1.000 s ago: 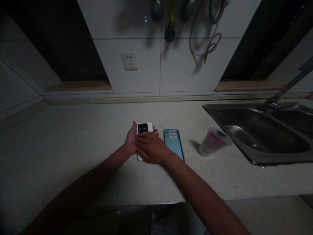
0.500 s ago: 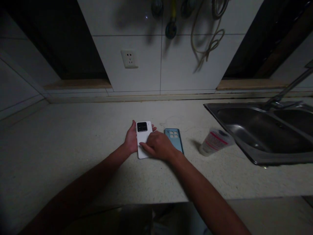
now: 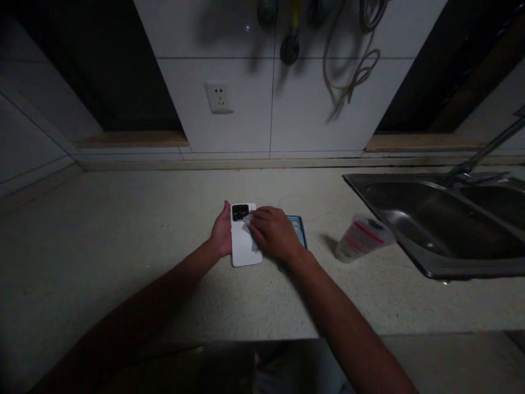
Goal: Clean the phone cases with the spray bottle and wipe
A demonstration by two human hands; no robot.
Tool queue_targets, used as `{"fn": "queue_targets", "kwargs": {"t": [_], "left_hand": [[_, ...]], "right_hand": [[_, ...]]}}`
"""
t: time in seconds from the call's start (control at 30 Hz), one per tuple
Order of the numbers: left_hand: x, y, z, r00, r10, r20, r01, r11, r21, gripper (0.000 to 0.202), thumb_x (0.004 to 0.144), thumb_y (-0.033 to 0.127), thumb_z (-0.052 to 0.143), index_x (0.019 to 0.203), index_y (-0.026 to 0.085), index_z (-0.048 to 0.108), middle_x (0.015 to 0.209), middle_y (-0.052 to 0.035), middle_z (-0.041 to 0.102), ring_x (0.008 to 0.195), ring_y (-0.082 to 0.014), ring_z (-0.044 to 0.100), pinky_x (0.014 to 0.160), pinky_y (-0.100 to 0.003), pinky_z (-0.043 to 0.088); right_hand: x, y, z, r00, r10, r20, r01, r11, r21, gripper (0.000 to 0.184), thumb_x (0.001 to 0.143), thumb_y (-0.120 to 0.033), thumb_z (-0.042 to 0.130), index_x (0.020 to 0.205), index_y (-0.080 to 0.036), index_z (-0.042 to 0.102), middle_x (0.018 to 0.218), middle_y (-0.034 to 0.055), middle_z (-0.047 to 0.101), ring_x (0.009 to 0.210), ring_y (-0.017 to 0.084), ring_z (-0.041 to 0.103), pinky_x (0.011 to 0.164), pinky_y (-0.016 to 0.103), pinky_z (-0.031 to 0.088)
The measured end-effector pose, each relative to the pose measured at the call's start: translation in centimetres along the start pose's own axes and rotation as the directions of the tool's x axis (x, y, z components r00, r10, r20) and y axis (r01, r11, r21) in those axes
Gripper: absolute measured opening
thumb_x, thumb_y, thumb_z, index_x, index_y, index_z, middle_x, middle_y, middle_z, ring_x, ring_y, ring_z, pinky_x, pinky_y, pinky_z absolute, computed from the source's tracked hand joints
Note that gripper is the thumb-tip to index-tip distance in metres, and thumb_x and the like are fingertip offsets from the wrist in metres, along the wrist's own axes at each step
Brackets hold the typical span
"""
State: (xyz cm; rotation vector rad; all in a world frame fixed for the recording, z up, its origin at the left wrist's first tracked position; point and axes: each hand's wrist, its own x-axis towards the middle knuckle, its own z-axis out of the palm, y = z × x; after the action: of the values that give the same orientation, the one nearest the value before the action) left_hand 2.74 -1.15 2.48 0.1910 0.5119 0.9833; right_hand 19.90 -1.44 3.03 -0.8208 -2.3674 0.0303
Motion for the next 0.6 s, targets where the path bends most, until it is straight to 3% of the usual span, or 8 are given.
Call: {"fn": "queue_targets", "kwargs": {"t": [0.17, 0.27, 0.4, 0.5, 0.6], "left_hand": [[-0.3, 0.0, 0.2, 0.997, -0.017, 0.071, 0.018, 1.0, -0.01, 0.083, 0.091, 0.076, 0.025, 0.116, 0.009, 0.067, 0.099, -0.0191, 0.073, 0.088, -0.0317, 0.071, 0.084, -0.047, 0.053], [-0.2, 0.0, -0.1, 0.997, -0.007, 0.071, 0.006, 1.0, 0.017, 0.085, 0.091, 0.076, 0.022, 0.117, 0.007, 0.067, 0.099, -0.0202, 0.073, 0.091, -0.0318, 0.071, 0.085, -0.046, 0.053], [0.1, 0.0, -0.6, 0.999, 0.012, 0.051, -0.015, 0.999, 0.048, 0.088, 0.091, 0.076, 0.022, 0.117, 0.004, 0.066, 0.101, -0.0217, 0.073, 0.094, -0.0321, 0.071, 0.09, -0.045, 0.051], [0.1, 0.0, -0.7, 0.997, 0.014, 0.072, -0.018, 0.999, 0.046, 0.088, 0.091, 0.076, 0.023, 0.12, 0.004, 0.064, 0.105, -0.0222, 0.073, 0.101, -0.0333, 0.07, 0.095, -0.047, 0.049], [0.1, 0.0, -0.8, 0.998, 0.031, 0.061, -0.034, 0.998, 0.058, 0.087, 0.092, 0.075, 0.024, 0.12, 0.003, 0.065, 0.102, -0.0226, 0.073, 0.101, -0.0334, 0.07, 0.095, -0.047, 0.05]], "right_hand": [[-0.1, 0.0, -0.8, 0.999, 0.036, -0.031, -0.037, 0.999, -0.04, 0.023, 0.096, -0.029, 0.057, 0.095, -0.017, 0.078, 0.102, 0.0144, 0.07, 0.096, 0.027, 0.06, 0.083, 0.044, 0.05], [-0.1, -0.2, -0.9, 0.993, -0.081, 0.08, 0.077, 0.996, 0.049, 0.022, 0.095, -0.031, 0.06, 0.09, -0.019, 0.078, 0.09, 0.0103, 0.067, 0.087, 0.024, 0.059, 0.078, 0.039, 0.048], [0.0, -1.0, -0.7, 0.947, -0.251, 0.199, 0.2, 0.949, 0.244, 0.015, 0.094, -0.029, 0.065, 0.09, -0.021, 0.078, 0.086, 0.0052, 0.068, 0.084, 0.019, 0.061, 0.079, 0.035, 0.046], [0.1, -1.5, -0.6, 0.925, -0.299, 0.234, 0.218, 0.923, 0.318, 0.014, 0.093, -0.027, 0.066, 0.088, -0.02, 0.078, 0.087, 0.0042, 0.071, 0.084, 0.017, 0.063, 0.079, 0.033, 0.046], [0.1, -1.5, -0.2, 0.938, -0.274, 0.212, 0.2, 0.929, 0.312, 0.015, 0.094, -0.028, 0.065, 0.091, -0.021, 0.077, 0.086, 0.0041, 0.072, 0.084, 0.017, 0.063, 0.079, 0.032, 0.047]]}}
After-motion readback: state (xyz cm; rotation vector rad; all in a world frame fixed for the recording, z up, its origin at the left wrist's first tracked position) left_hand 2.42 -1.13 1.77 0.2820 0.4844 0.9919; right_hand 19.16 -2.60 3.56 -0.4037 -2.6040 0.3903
